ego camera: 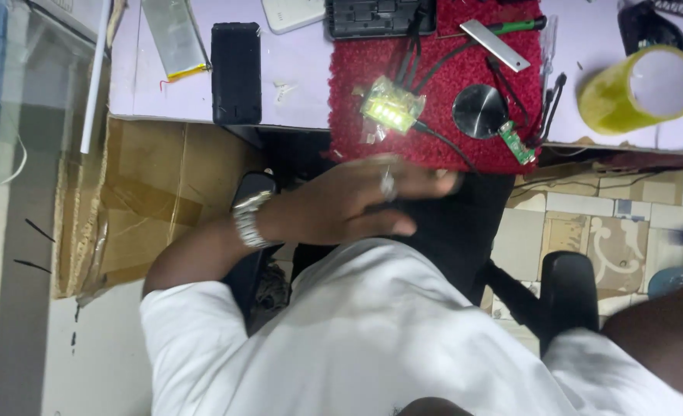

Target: Testing and repairing a mobile phone circuit board by scraping components with a blade and connecting it to a phone for testing.

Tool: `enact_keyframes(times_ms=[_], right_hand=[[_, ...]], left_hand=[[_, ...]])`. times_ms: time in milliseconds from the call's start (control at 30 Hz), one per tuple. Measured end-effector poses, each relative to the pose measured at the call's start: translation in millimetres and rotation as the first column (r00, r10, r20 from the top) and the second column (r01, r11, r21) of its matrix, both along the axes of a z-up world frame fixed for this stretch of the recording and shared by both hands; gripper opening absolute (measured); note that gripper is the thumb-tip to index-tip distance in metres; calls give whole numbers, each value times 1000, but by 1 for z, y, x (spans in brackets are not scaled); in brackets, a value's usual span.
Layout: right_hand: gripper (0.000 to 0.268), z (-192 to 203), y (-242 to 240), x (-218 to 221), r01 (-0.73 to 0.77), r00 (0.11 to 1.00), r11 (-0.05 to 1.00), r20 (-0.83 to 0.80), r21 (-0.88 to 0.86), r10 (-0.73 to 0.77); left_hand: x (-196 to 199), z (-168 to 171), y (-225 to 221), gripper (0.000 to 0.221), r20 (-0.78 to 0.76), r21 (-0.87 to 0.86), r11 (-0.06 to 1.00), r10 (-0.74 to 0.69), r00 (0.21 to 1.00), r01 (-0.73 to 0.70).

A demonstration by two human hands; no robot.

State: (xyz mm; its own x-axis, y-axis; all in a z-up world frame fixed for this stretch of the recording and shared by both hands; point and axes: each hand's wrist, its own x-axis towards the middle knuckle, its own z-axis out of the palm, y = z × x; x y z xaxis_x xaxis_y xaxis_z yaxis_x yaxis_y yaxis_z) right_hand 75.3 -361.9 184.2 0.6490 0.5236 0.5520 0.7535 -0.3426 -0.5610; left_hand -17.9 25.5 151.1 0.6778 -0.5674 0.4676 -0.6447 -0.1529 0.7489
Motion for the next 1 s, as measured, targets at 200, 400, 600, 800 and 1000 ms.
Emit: enact_keyframes(times_ms=[200,400,600,800,1000], right_hand=[[147,11,145,-22,96,993,988,-52,-117,-103],[71,23,203,-29,60,995,998,-74,12,-59],[85,-22,211,-34,-21,987,987,-154,157,45],[110,-52,223,-36,-132,938,869,-222,477,265],[88,-24,230,-41,83,957,855,-280,511,74]], left_hand=[[52,-55,-47,74,-340,-676,714,-81,937,-183],[72,7,-24,83,-274,-961,152,-438,856,-230],[75,49,-2,131,-332,-796,-104,-749,574,-596],[73,-13,1,107,-160,-984,55,-682,713,-168],[61,0,-6,95,-365,-926,125,-539,759,-357]])
